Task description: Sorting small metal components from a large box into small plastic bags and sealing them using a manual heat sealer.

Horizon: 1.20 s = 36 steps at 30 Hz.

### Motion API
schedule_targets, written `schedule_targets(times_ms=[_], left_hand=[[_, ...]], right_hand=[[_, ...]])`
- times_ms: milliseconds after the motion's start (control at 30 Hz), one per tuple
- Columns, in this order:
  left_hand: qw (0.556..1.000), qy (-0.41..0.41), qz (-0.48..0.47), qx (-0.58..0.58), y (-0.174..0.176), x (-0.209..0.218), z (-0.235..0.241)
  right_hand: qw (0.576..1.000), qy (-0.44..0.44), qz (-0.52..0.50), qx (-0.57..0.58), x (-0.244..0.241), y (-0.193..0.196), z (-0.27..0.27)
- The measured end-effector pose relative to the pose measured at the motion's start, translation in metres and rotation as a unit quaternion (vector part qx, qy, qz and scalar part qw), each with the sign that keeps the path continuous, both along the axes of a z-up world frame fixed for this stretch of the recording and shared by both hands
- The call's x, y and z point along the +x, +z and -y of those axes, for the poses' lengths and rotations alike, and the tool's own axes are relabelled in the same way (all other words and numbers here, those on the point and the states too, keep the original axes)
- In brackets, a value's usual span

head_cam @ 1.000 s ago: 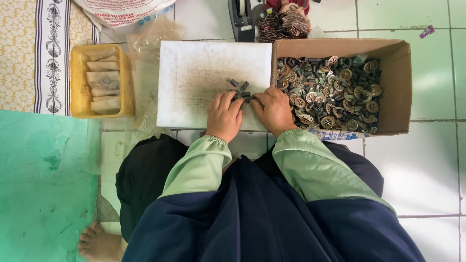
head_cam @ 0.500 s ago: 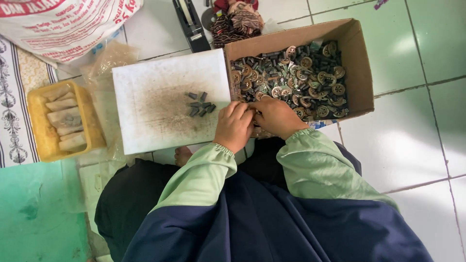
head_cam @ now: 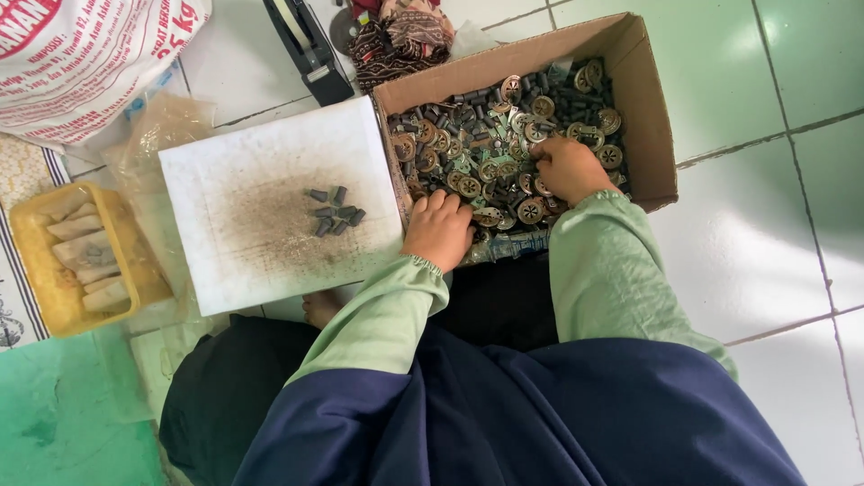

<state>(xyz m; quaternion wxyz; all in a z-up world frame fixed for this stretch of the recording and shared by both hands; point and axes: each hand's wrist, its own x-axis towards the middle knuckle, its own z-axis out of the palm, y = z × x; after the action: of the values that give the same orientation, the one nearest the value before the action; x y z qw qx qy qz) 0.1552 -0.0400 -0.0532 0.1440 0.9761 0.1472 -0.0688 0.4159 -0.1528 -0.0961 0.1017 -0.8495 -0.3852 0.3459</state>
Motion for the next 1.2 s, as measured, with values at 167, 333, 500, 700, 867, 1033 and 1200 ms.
schedule_targets(times_ms=[167,333,500,700,867,1033,1200], left_hand=[[1.0,-0.003,-0.018,0.012,-0.015,0.002,0.0],[1.0,0.0,-0.021,0.01,-0.013,0.002,-0.001],[1.0,0.004,-0.011,-0.018,-0.012,0.0,-0.002],[0.994,0.038,-0.009,-0.099,0.005,0.004,-0.006],[0.99,0.048,0.021,-0.128,0.01,0.005,-0.012],[0.988,0.052,0.038,-0.142,0.016,0.006,-0.016],[0.994,0.027,-0.004,-0.106,0.003,0.008,-0.015]], right_hand=[[0.998,0.066,0.014,-0.021,-0.027,0.014,-0.02],[0.987,0.137,0.068,-0.056,-0.043,0.015,-0.031],[0.99,0.123,0.046,-0.048,-0.039,-0.008,-0.028],[0.995,0.081,-0.058,0.004,-0.046,0.021,-0.019],[0.986,0.11,-0.127,-0.007,-0.07,0.037,-0.028],[0.979,0.099,-0.177,-0.017,-0.07,0.053,-0.032],[0.988,0.063,-0.14,0.019,-0.059,0.069,-0.036]])
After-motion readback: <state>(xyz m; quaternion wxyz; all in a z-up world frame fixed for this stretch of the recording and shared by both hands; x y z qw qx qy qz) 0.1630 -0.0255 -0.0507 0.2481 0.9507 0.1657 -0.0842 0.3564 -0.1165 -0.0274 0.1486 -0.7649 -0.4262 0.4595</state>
